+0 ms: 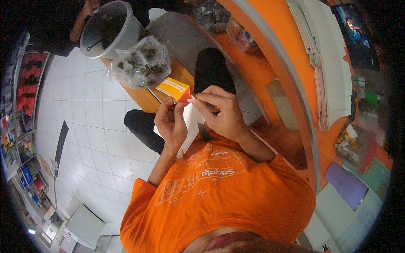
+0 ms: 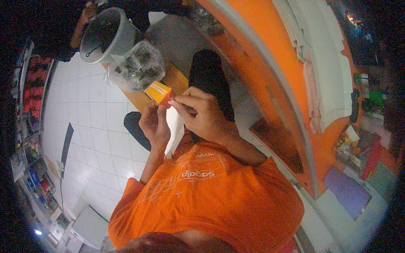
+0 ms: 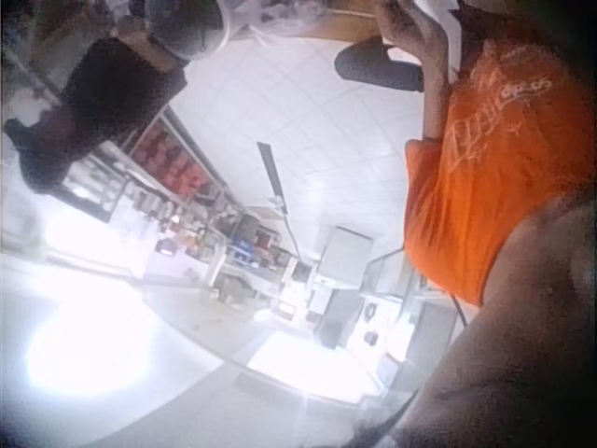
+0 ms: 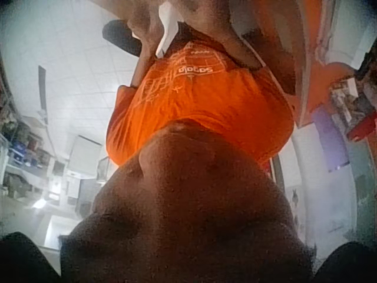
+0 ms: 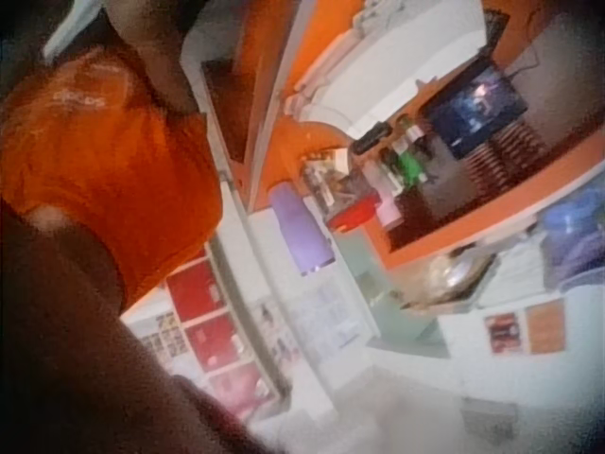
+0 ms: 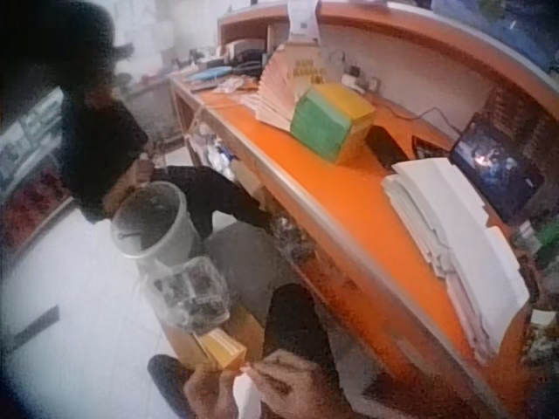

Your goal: The person sits on the floor and assembles small, flat-packed cardboard boxes by folding the flaps and tucking them into slots. They repeatedly pick up a new flat box, fold it into a cube shape, and place the finished box on the counter.

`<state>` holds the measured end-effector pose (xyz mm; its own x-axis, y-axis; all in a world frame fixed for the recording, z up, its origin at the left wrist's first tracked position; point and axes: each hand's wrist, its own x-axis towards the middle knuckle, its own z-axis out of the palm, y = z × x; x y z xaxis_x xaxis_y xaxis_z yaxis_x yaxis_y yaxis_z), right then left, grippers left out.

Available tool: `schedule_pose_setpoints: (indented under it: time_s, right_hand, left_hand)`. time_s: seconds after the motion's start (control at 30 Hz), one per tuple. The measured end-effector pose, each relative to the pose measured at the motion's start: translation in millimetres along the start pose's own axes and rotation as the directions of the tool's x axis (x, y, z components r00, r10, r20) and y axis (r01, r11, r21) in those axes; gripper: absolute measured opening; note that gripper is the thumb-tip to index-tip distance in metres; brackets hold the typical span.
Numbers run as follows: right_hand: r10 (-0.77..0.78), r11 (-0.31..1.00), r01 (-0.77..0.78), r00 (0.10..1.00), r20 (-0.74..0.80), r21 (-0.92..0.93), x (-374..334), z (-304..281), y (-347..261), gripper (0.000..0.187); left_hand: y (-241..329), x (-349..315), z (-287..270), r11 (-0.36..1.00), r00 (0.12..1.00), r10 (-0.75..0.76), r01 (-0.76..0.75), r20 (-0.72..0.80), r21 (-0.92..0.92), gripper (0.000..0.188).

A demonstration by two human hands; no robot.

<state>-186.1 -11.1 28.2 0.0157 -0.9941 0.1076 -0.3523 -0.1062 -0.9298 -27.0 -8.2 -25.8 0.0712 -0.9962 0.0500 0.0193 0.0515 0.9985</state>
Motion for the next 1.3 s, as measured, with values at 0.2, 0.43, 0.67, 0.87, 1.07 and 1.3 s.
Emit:
schedule_pose_setpoints:
  time_s: [0.2, 0.43, 0.67, 0.87, 1.07, 1.3]
  right_hand:
    - [-0.134, 0.989, 0.13, 0.99, -0.054, -0.073, -6.5, 11.9, 4.6, 0.01]
    - [-0.113, 0.991, 0.109, 0.992, -0.048, -0.078, -6.2, 12.1, 5.3, 0.011]
    - [-0.123, 0.99, 0.124, 0.992, 0.018, -0.06, -3.4, 9.2, 9.4, 0.008]
    - [-0.113, 0.985, 0.121, 0.991, 0.068, -0.125, -1.8, -4.8, 18.3, 0.011]
    - [-0.271, 0.917, 0.246, 0.962, -0.04, -0.314, -10.0, 8.1, -1.9, 0.014]
    - [-0.175, 0.953, 0.185, 0.982, 0.065, -0.242, -5.1, 5.7, 5.5, 0.013]
  left_hand:
    - [6.1, -0.2, -4.6, 0.995, 0.993, -0.051, 0.059, 0.108, -0.08, 0.013]
    - [-1.9, 1.6, -6.2, 0.988, 0.987, -0.115, 0.124, 0.109, -0.086, 0.012]
    - [-19.3, 9.3, -23.0, 0.989, 0.979, -0.145, 0.147, 0.14, -0.002, 0.026]
    - [-39.2, 10.9, -18.4, 0.99, 0.987, -0.105, 0.116, 0.122, -0.086, 0.017]
    - [-32.6, 8.5, -26.2, 0.992, 0.975, -0.05, 0.073, 0.216, -0.098, 0.021]
    - [-47.0, 7.2, -15.4, 0.95, 0.974, -0.155, 0.193, 0.168, -0.245, 0.026]
